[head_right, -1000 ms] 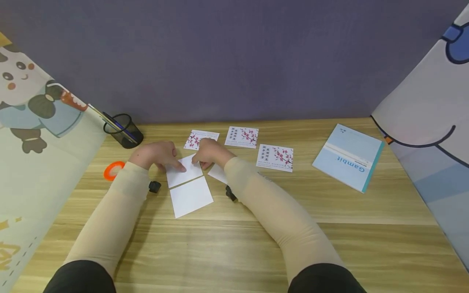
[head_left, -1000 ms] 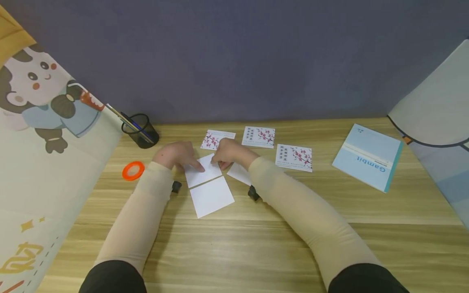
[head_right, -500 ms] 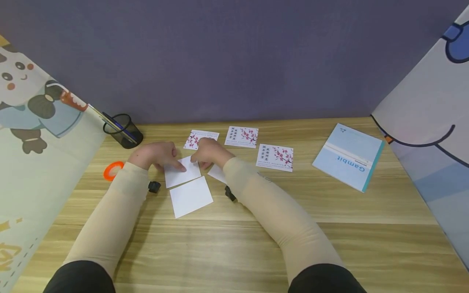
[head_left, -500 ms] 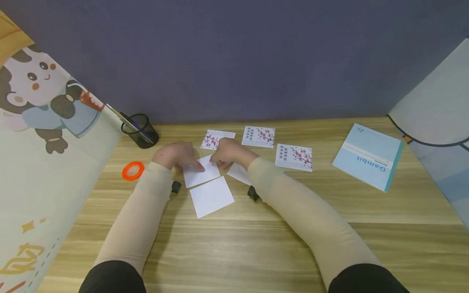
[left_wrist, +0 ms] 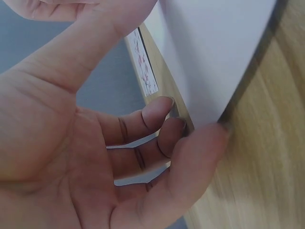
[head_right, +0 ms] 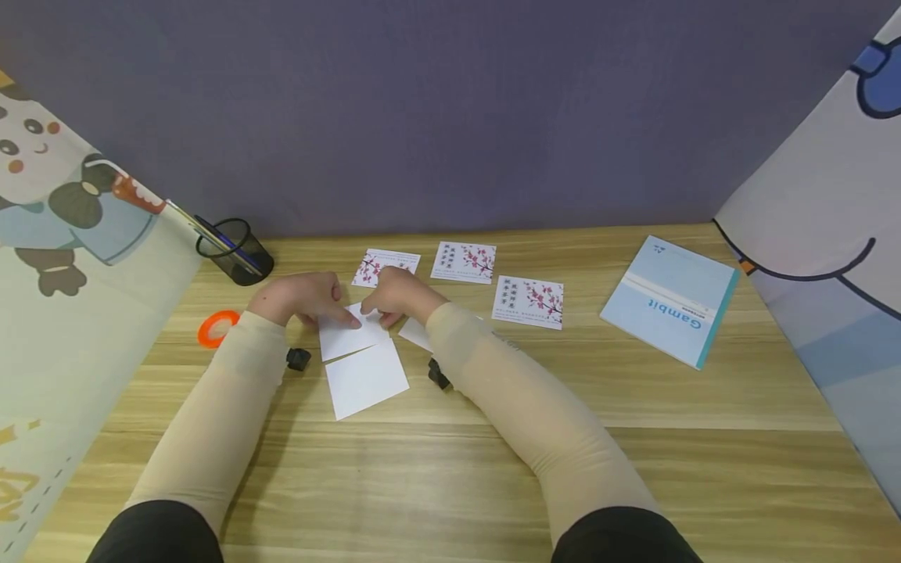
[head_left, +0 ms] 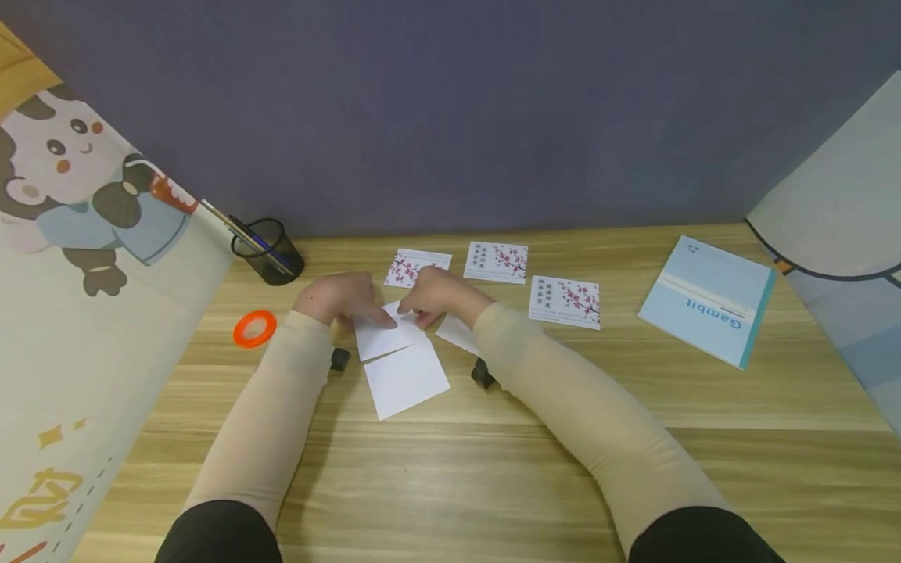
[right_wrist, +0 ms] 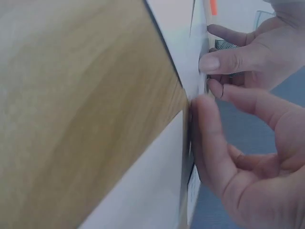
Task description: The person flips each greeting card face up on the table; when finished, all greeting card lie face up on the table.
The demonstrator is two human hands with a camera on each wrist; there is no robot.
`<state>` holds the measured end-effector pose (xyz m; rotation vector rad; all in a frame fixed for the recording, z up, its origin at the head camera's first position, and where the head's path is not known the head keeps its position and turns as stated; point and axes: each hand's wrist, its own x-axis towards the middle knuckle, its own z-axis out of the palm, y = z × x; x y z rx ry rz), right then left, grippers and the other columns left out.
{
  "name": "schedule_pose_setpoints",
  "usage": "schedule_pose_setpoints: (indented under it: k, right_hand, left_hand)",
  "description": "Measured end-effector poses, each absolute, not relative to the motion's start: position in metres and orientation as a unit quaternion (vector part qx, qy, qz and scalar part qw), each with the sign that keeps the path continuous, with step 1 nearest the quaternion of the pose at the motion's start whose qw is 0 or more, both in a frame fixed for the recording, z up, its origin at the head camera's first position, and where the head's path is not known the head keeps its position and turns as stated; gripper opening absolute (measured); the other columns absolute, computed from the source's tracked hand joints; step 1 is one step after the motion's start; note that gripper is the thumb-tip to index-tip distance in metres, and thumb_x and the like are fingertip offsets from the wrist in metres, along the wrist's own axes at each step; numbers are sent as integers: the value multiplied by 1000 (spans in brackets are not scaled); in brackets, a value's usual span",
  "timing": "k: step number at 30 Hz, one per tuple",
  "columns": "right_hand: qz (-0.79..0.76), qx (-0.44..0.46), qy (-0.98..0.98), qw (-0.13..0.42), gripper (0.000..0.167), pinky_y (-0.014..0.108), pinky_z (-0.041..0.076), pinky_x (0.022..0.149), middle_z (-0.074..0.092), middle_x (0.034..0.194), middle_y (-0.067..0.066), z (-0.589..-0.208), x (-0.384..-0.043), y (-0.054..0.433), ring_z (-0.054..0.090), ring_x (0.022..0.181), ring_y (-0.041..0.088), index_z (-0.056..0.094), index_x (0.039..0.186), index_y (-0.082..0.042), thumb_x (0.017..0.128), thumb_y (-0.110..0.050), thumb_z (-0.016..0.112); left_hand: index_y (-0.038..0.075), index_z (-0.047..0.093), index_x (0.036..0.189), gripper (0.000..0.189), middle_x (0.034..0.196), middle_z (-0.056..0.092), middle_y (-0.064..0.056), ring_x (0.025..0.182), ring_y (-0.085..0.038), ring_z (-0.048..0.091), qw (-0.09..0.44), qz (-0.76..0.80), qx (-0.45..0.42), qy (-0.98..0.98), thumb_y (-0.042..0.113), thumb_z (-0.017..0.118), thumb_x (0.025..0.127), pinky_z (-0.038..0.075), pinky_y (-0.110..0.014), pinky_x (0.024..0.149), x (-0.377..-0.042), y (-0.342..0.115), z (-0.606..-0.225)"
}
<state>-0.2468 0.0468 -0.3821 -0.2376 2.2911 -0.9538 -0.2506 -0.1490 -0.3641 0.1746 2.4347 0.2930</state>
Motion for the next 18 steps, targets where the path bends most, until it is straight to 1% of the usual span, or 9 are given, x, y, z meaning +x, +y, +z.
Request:
schedule_pose_setpoints:
  k: [2,5,9,13,16,18]
  right_hand:
    - [-360,-90,875,311,32,26,65,75,74,82,9,-381,-247,47,80,75,20,72,100,3,97,-28,78]
    - [-365,-86,877,302,32,27,66,75,75,85,11,-380,-247,48,80,75,21,73,101,3,98,-28,77]
    - [-368,-86,875,303,35,26,66,75,77,87,12,-379,-247,49,80,74,21,73,101,3,99,-31,76]
    - [-386,-73,868,304,35,26,66,73,75,86,12,-380,-247,48,77,70,19,73,103,4,98,-30,77]
    - [-402,-60,862,303,33,27,66,72,74,85,12,-383,-247,48,75,67,18,72,103,5,97,-27,78]
    - [-407,-57,860,302,32,28,67,73,74,84,12,-385,-247,48,74,66,17,72,102,5,97,-26,78]
  left_hand:
    - [3,62,115,59,106,63,-9,81,-21,67,333,116,68,933,49,86,86,64,-33,73,-250,-149,-363]
    - [0,60,123,64,113,63,-13,85,-24,68,331,120,68,933,46,87,86,65,-35,75,-251,-151,-361]
    - [-1,56,125,65,117,61,-15,88,-25,67,331,133,66,932,43,87,87,65,-37,77,-252,-151,-360]
    - [-1,55,126,65,121,60,-16,90,-26,68,330,144,62,931,40,87,88,65,-38,77,-251,-151,-359]
    - [0,55,123,63,118,60,-15,87,-26,67,329,143,61,931,41,87,88,65,-37,76,-252,-152,-361]
    - [1,56,119,60,112,59,-13,82,-24,66,328,139,63,932,42,87,87,63,-35,72,-253,-153,-362]
